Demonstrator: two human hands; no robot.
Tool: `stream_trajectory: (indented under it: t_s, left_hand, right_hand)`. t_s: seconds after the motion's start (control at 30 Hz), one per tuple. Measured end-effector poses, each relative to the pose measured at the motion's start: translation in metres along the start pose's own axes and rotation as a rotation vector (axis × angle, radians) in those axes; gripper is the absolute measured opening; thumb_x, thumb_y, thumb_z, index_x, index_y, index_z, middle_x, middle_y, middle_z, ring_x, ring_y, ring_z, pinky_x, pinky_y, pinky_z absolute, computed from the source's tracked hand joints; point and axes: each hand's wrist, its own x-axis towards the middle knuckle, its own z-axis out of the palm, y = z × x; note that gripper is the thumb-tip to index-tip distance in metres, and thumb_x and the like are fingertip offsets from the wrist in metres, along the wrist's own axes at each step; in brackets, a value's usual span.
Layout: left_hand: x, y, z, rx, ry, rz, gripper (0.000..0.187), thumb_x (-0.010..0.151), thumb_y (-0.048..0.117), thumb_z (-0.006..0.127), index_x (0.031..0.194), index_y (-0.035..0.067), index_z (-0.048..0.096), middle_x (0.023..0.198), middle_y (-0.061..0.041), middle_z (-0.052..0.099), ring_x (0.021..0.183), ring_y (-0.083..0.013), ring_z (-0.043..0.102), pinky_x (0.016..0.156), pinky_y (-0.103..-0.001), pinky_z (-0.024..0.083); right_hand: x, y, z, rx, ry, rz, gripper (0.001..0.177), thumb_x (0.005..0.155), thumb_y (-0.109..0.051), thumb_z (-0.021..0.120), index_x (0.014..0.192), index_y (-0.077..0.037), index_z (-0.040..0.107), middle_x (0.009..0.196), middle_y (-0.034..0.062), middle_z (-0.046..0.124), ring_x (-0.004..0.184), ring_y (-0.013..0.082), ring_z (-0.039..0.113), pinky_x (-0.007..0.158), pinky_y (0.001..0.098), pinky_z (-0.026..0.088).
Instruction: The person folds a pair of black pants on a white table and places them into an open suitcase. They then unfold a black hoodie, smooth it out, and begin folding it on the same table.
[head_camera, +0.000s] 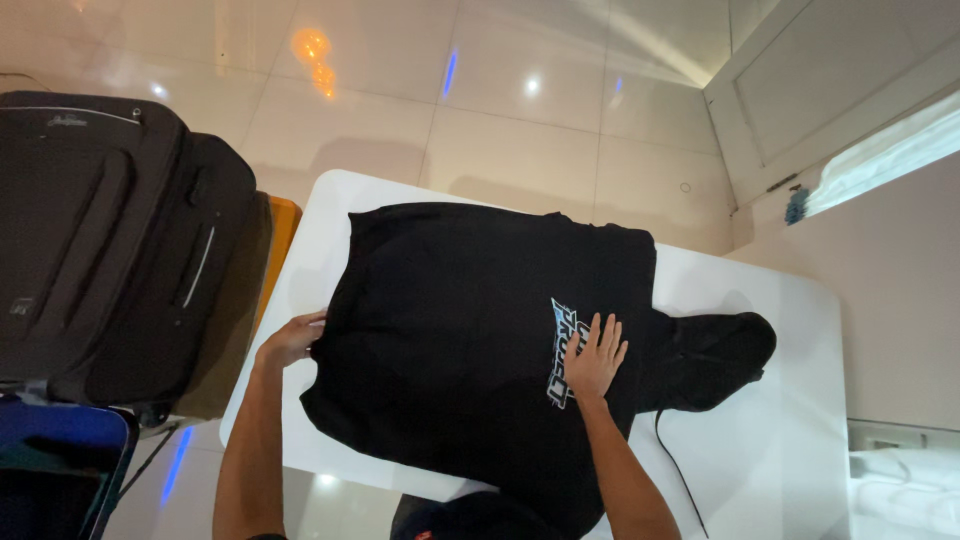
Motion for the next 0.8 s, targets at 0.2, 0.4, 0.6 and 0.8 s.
stream_trajectory:
  t_s: [0.2,0.4,0.6,0.8]
  left_hand:
    - [0.023,-0.003,-0.006,0.179,0.002,-0.016,0.049,0.094,0.022,0.064,0.140,0.006,0.063,0.138,-0.019,0.066,0.129,-0.0348,0.060,0.110,-0.050,0.044]
    - [0.034,-0.009,-0.008,0.084,0.188,-0.115,0.050,0.092,0.028,0.074,0.133,0.002,0.065,0.126,-0.019,0.069,0.119,-0.0319,0.064,0.104,-0.048,0.051]
    - [0.035,0.004,-0.003,0.264,-0.005,-0.179,0.049,0.090,0.013,0.069,0.138,0.006,0.058,0.129,-0.020,0.067,0.121,-0.0309,0.063,0.106,-0.049,0.052]
    - [0.014,0.022,0.004,0.118,0.043,-0.108,0.053,0.093,0.026,0.067,0.141,0.007,0.060,0.130,-0.014,0.068,0.128,-0.0276,0.058,0.112,-0.047,0.044]
  right_hand:
    - [-0.001,0.002,0.004,0.008,0.042,-0.030,0.063,0.101,-0.036,0.049,0.153,-0.001,0.044,0.162,0.0258,0.033,0.153,0.0419,0.026,0.123,0.0611,0.018]
    - [-0.001,0.002,0.005,0.019,0.031,-0.004,0.062,0.102,-0.036,0.050,0.152,-0.001,0.046,0.163,0.0248,0.034,0.153,0.0414,0.028,0.123,0.0612,0.019]
    - [-0.001,0.002,0.005,0.008,0.036,-0.018,0.062,0.100,-0.035,0.050,0.152,-0.001,0.046,0.162,0.0255,0.034,0.153,0.0419,0.028,0.122,0.0619,0.019]
    - [0.000,0.001,0.002,0.019,0.030,-0.007,0.062,0.100,-0.035,0.050,0.151,-0.001,0.046,0.161,0.0265,0.034,0.153,0.0424,0.027,0.122,0.0621,0.019]
